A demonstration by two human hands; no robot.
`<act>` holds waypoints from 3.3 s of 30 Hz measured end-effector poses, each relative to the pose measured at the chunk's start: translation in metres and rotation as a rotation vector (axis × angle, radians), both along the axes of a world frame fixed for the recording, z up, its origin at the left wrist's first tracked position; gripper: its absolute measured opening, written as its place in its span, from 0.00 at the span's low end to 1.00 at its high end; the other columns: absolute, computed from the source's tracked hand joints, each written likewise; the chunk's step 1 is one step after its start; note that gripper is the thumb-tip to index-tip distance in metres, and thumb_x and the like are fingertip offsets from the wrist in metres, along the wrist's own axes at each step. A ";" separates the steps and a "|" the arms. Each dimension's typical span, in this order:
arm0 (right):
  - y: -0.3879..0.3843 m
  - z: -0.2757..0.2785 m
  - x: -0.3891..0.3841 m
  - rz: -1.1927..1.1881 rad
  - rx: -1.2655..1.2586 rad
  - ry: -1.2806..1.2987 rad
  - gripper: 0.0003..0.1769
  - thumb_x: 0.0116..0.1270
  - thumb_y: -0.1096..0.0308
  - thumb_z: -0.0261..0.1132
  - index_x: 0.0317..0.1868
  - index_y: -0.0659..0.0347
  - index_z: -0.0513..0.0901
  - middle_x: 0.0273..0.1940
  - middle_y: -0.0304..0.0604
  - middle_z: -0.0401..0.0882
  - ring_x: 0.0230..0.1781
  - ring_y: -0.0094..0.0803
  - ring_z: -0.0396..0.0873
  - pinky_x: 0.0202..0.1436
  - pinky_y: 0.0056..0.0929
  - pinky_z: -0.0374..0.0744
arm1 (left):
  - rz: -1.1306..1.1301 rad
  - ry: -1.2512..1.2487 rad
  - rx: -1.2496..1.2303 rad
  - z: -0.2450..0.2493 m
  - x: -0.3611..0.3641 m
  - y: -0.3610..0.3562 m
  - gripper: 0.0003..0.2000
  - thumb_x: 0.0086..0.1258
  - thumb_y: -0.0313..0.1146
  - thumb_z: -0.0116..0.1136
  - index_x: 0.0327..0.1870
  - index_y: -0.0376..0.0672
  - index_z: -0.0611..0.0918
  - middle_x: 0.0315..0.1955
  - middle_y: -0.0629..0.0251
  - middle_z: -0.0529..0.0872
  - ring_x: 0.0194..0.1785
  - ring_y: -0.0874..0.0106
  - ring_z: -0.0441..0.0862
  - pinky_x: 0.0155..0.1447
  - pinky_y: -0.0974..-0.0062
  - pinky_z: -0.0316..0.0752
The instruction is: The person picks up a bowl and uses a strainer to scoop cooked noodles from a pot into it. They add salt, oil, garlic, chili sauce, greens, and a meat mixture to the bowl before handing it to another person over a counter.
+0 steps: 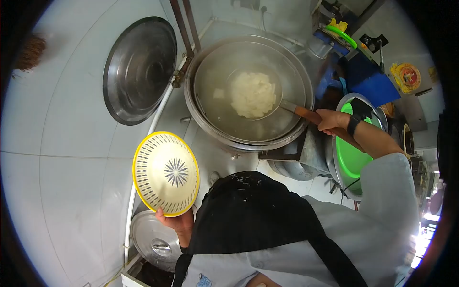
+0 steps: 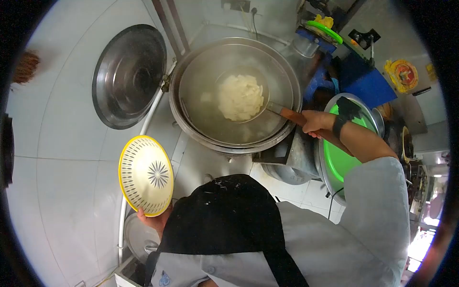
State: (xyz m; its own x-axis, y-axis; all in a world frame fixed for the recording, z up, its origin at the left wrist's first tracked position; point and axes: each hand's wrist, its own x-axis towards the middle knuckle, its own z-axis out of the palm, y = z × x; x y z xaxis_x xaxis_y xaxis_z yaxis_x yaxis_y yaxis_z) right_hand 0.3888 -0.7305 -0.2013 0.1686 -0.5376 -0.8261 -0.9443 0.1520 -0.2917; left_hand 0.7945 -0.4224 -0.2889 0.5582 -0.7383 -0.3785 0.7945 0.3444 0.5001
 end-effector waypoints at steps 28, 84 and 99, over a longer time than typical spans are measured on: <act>0.000 0.043 0.020 0.356 0.040 0.180 0.15 0.47 0.75 0.60 0.36 0.66 0.69 0.19 0.46 0.73 0.16 0.32 0.76 0.13 0.32 0.70 | -0.008 0.030 0.027 -0.009 0.007 0.008 0.30 0.53 0.46 0.48 0.60 0.45 0.67 0.55 0.62 0.72 0.59 0.62 0.69 0.60 0.57 0.64; 0.368 0.100 0.030 -0.870 -0.114 -0.486 0.25 0.50 0.80 0.62 0.50 0.68 0.64 0.16 0.39 0.70 0.10 0.25 0.69 0.12 0.22 0.68 | -0.415 0.097 -0.295 -0.012 0.052 -0.006 0.30 0.55 0.47 0.49 0.61 0.47 0.66 0.58 0.62 0.70 0.60 0.60 0.67 0.61 0.54 0.63; 0.450 0.146 -0.101 -0.696 -0.740 0.376 0.22 0.50 0.78 0.57 0.46 0.71 0.62 0.17 0.45 0.70 0.10 0.31 0.71 0.11 0.28 0.69 | -0.521 0.121 -0.544 -0.033 0.076 -0.035 0.31 0.54 0.43 0.50 0.62 0.44 0.65 0.59 0.59 0.68 0.62 0.60 0.64 0.65 0.55 0.58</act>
State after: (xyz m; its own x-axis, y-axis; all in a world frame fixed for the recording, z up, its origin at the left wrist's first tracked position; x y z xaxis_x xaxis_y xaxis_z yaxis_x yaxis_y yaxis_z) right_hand 0.2879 -0.2808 -0.0551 -0.5623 -0.8042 -0.1925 -0.7673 0.5942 -0.2413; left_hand 0.8702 -0.4578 -0.3223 0.0646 -0.9949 0.0775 0.9603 0.0831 0.2662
